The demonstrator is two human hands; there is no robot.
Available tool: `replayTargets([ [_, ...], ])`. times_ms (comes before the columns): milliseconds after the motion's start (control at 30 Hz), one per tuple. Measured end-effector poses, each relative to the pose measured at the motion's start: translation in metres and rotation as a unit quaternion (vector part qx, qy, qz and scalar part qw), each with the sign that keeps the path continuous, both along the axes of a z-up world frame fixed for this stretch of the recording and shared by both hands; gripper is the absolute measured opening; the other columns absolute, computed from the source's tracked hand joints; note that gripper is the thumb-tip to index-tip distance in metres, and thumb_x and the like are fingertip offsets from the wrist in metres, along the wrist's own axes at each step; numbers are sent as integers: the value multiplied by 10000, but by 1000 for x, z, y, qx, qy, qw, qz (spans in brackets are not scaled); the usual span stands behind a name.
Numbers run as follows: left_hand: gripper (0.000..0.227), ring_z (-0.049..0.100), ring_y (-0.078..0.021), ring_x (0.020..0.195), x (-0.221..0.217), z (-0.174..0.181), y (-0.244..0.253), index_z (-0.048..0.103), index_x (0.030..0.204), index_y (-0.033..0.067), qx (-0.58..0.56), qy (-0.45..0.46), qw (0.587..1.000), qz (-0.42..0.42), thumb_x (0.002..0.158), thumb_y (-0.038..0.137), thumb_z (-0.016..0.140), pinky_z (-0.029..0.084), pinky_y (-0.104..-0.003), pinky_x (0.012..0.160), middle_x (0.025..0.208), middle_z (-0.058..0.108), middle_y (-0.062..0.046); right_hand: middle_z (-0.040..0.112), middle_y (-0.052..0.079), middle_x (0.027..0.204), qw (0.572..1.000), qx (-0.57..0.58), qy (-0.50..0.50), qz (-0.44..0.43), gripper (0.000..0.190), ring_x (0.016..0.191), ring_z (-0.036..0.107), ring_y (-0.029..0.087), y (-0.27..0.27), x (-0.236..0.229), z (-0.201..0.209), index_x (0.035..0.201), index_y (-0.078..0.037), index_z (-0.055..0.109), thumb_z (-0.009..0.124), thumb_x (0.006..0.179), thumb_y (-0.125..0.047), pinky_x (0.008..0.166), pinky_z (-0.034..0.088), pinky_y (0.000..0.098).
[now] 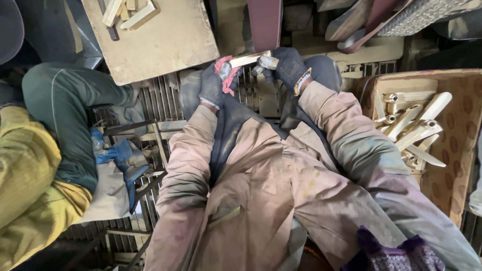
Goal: The person sits on the floor and repeatedly sands small wooden pieces against a belt sander. They hold each piece with both hands, rub it against the moving belt, and then place it into a nearby cardboard box. The process is repeated for multiple pieces.
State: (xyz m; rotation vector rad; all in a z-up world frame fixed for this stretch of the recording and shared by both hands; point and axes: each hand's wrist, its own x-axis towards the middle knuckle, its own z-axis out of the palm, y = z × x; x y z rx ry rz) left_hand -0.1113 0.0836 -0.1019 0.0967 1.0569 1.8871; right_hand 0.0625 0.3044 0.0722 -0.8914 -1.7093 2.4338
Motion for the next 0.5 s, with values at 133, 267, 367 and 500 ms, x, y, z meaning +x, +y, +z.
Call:
replayTargets([
  [133, 461, 727, -234, 1039, 0, -4, 1, 446, 1441, -80, -21, -2, 1000, 0, 1017, 80, 527, 614, -264, 902, 1242, 643, -203, 686, 97, 714, 1000, 4, 7, -7, 239, 543, 630, 170, -1, 0, 0, 897, 40, 697, 744, 958, -186, 511, 523, 300],
  [267, 400, 673, -203, 895, 0, -3, 1, 483, 1472, -54, 89, 7, 995, -36, 1101, 96, 511, 570, -253, 748, 1183, 678, -251, 683, 88, 713, 1000, 13, 0, -17, 244, 555, 638, 176, -1, 1, 3, 879, 44, 671, 754, 962, -170, 519, 519, 310],
  [367, 396, 679, -237, 996, 6, 9, 3, 491, 1446, -65, 41, -2, 999, -8, 1068, 47, 531, 577, -286, 886, 1217, 656, -230, 673, 82, 705, 1000, 22, -6, -18, 216, 560, 631, 174, -1, 3, 8, 901, 32, 687, 748, 965, -165, 526, 512, 310],
  [500, 410, 674, -254, 1135, 15, 27, 11, 488, 1416, -78, -3, -4, 1000, 20, 1021, -19, 583, 562, -313, 1026, 1274, 612, -183, 665, 89, 711, 1000, -3, 7, -30, 200, 562, 627, 179, 1, 4, 14, 907, 39, 687, 747, 957, -145, 540, 533, 313],
])
